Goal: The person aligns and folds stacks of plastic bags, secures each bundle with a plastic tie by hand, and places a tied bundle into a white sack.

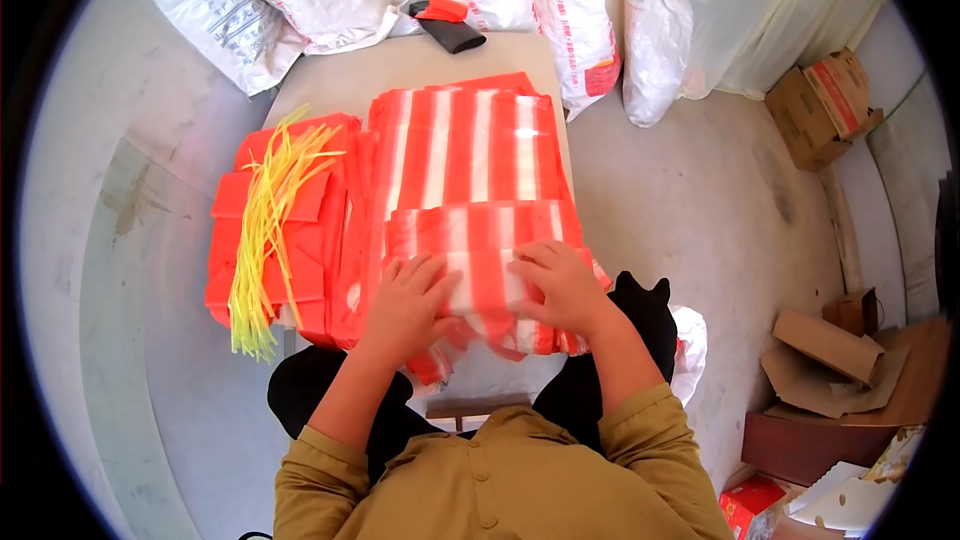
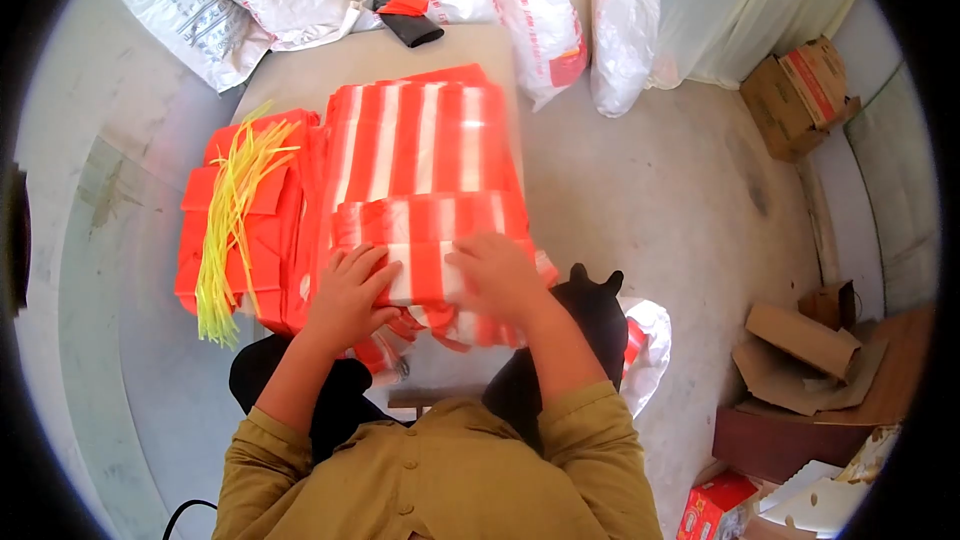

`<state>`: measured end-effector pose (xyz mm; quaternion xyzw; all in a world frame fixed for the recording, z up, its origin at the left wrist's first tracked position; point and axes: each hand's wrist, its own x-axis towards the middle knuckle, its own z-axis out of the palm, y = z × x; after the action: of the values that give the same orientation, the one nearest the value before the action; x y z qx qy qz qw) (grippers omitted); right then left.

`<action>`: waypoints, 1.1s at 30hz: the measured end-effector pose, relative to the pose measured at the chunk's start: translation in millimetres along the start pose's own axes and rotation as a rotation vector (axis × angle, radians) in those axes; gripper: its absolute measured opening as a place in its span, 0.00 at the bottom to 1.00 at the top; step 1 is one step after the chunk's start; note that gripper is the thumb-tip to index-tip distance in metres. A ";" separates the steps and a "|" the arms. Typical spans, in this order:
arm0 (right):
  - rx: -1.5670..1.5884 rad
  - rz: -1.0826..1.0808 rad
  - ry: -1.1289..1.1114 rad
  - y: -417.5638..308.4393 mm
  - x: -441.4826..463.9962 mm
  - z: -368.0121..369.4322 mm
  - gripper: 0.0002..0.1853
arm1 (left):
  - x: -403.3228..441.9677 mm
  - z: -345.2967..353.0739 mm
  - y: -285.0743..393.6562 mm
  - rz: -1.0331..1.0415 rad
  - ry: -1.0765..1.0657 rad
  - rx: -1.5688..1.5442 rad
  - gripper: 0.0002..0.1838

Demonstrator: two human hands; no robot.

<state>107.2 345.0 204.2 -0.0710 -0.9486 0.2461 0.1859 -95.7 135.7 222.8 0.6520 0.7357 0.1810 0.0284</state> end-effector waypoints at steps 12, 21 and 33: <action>-0.211 0.028 -0.108 -3.6 -9.6 -0.9 0.36 | 11.0 5.4 -6.6 -0.047 -0.114 0.132 0.36; -0.281 0.077 -0.082 -4.7 -13.6 3.4 0.31 | 12.9 3.3 -6.9 -0.039 -0.147 0.227 0.35; -0.084 0.251 -0.066 6.8 -30.3 -34.6 0.24 | 6.5 -37.9 -10.4 -0.188 -0.344 -0.114 0.19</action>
<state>148.8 359.3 219.3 -0.1889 -0.9473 0.2297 0.1189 -117.1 132.4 256.3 0.5992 0.7662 0.1050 0.2073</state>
